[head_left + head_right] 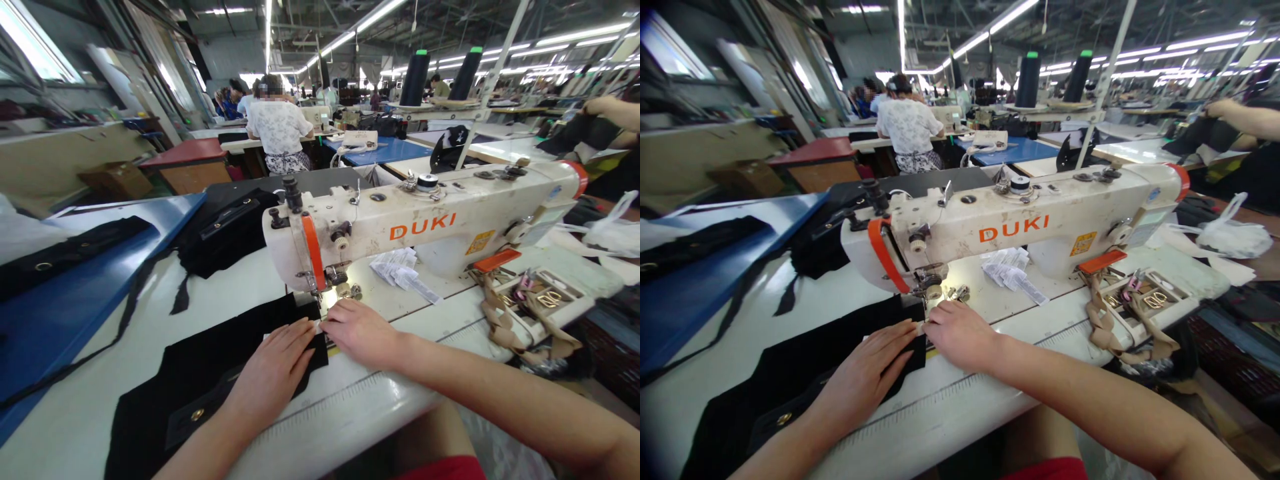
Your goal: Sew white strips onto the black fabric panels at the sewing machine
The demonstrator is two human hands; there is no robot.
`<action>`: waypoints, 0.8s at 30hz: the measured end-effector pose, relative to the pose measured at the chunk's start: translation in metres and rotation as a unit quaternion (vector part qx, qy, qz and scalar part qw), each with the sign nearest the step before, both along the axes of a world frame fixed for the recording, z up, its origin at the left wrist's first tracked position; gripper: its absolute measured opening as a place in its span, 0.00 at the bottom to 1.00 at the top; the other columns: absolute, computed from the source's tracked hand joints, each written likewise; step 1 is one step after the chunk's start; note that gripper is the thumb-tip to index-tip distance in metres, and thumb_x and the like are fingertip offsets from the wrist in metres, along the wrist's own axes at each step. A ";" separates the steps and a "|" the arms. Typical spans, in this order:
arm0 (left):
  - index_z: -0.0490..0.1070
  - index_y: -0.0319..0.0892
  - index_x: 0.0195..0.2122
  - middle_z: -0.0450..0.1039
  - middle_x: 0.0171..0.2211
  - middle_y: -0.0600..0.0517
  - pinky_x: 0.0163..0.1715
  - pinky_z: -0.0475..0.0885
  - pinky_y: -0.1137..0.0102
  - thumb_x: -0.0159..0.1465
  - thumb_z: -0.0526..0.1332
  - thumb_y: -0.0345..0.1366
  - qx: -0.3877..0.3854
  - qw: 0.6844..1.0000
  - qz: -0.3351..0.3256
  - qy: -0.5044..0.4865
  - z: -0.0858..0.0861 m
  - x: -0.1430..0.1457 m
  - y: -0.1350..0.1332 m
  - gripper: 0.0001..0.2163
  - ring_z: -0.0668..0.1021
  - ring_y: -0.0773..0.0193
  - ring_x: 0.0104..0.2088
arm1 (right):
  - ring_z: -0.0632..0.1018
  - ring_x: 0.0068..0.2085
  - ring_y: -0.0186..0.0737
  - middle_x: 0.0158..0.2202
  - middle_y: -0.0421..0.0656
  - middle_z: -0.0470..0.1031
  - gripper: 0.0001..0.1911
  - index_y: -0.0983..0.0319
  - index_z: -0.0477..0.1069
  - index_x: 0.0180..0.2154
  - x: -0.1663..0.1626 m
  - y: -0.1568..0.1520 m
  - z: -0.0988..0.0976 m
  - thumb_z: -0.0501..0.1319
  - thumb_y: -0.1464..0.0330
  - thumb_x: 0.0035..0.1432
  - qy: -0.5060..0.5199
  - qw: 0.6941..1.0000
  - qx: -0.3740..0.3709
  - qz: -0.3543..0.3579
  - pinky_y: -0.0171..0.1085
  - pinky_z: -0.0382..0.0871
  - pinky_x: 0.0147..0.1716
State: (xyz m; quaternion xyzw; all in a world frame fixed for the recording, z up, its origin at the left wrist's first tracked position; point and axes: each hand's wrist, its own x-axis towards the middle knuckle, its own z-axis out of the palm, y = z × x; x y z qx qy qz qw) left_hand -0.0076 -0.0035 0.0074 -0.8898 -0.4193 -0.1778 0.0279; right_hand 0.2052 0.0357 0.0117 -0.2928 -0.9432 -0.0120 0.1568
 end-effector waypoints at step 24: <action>0.71 0.38 0.53 0.76 0.51 0.44 0.53 0.72 0.59 0.70 0.50 0.39 0.032 0.999 -0.028 -0.005 -0.007 0.003 0.040 0.17 0.76 0.57 0.52 | 0.71 0.40 0.43 0.35 0.47 0.73 0.09 0.66 0.72 0.37 -0.003 0.022 -0.002 0.53 0.73 0.65 -0.004 1.000 0.009 -0.029 0.41 0.65 0.43</action>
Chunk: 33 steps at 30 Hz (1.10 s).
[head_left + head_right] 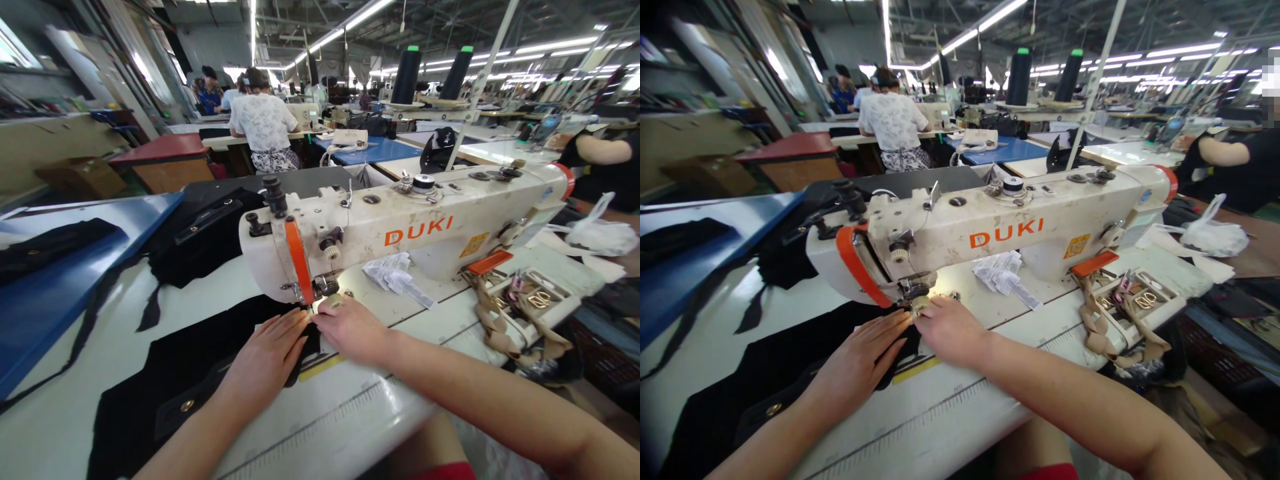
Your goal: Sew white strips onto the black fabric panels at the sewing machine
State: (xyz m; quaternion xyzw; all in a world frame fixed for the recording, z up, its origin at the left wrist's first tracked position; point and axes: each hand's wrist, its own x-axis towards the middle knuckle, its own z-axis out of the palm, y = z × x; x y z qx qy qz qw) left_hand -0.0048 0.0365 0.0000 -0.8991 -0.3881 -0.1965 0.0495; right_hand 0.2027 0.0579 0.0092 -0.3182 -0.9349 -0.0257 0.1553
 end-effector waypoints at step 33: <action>0.71 0.40 0.54 0.75 0.52 0.44 0.53 0.72 0.56 0.69 0.50 0.40 -0.009 0.998 0.049 0.025 -0.003 -0.008 0.000 0.18 0.76 0.55 0.53 | 0.70 0.37 0.43 0.33 0.46 0.73 0.07 0.65 0.74 0.35 0.005 -0.009 -0.002 0.57 0.74 0.63 0.038 0.999 0.016 -0.016 0.39 0.64 0.41</action>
